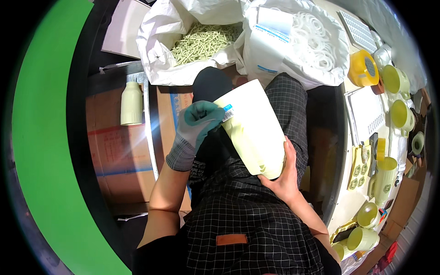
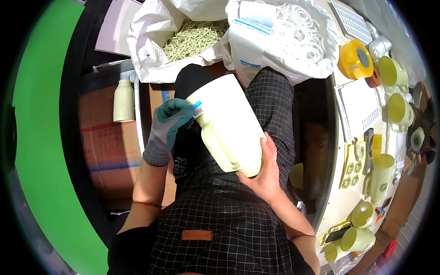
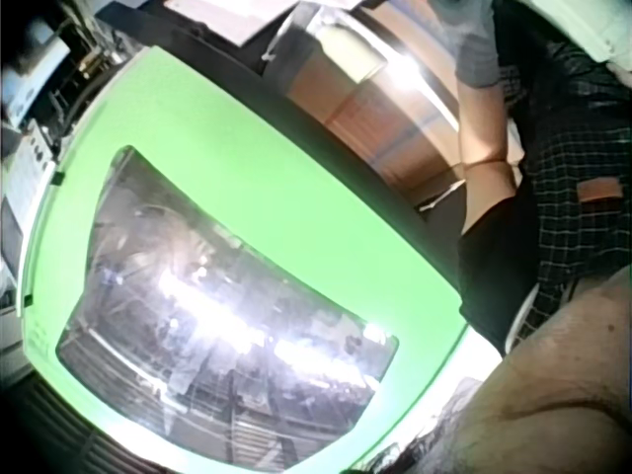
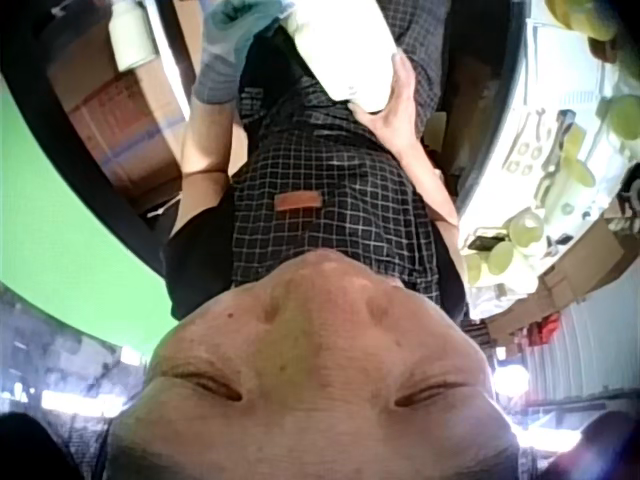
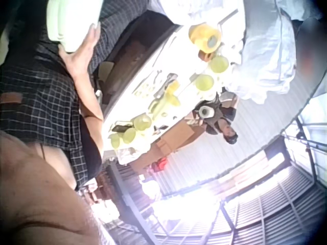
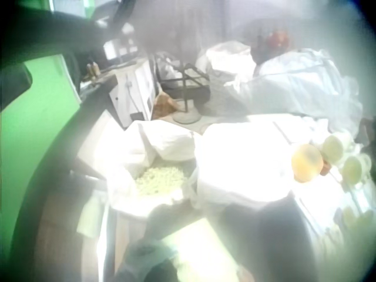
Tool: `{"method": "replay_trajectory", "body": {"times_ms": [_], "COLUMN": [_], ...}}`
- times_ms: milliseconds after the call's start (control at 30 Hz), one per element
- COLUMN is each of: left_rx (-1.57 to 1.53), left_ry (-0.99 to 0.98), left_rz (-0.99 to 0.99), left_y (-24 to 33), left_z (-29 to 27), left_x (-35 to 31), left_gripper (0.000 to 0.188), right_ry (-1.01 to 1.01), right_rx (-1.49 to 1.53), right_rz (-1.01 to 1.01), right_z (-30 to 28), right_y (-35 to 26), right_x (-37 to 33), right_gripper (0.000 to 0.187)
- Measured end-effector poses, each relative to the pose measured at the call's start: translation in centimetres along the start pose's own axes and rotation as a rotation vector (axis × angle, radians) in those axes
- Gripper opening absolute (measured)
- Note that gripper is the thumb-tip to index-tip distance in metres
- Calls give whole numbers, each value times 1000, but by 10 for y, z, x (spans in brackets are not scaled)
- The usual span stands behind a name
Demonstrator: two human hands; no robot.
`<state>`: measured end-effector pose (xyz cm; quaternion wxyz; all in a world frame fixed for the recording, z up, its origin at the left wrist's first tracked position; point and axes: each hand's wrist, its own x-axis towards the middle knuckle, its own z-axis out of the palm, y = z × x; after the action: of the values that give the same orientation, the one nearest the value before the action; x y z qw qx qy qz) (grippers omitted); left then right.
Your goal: The person applies multiple stickers to a plastic jug, including a small blue sticker near the handle and a larger circular green sticker on the side, before placing the jug aside.
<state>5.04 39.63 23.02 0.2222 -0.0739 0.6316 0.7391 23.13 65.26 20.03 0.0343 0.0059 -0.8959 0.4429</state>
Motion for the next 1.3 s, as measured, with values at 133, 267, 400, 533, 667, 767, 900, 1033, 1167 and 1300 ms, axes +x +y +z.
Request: {"method": "replay_trajectory", "body": {"times_ms": [133, 267, 400, 533, 667, 767, 900, 1033, 1167, 1300], "left_rx": [235, 636, 400, 352, 459, 655, 869, 1129, 1183, 1286], "left_ry": [50, 168, 43, -52, 25, 95, -25, 195, -116, -246], "left_rz": [11, 147, 554, 208, 178, 319, 280, 915, 842, 702], "left_y": [-1, -8, -48, -94, -94, -78, -88, -84, -71, -64], "left_z": [-8, -7, 4, 6, 12, 23, 11, 6, -7, -5], "left_x": [-2, -1, -8, -43, -55, -73, -91, -83, -74, -56], "left_gripper": [11, 37, 73, 71, 72, 81, 97, 104, 109, 116], "right_ry": [24, -9, -60, 68, 77, 195, 241, 120, 66, 52], "right_rx": [-72, 39, 421, 471, 438, 731, 812, 820, 736, 685], "right_rz": [-39, 41, 78, -120, 35, 337, 419, 343, 284, 232], "right_z": [10, -7, -63, -100, -93, -68, -46, -55, -63, -60], "right_y": [0, 8, 20, -12, -8, 15, 32, 36, 34, 31], "right_x": [-2, -2, 9, 70, 69, 26, -12, -18, -14, -12], "right_gripper": [122, 122, 116, 97, 85, 93, 93, 91, 91, 89]}}
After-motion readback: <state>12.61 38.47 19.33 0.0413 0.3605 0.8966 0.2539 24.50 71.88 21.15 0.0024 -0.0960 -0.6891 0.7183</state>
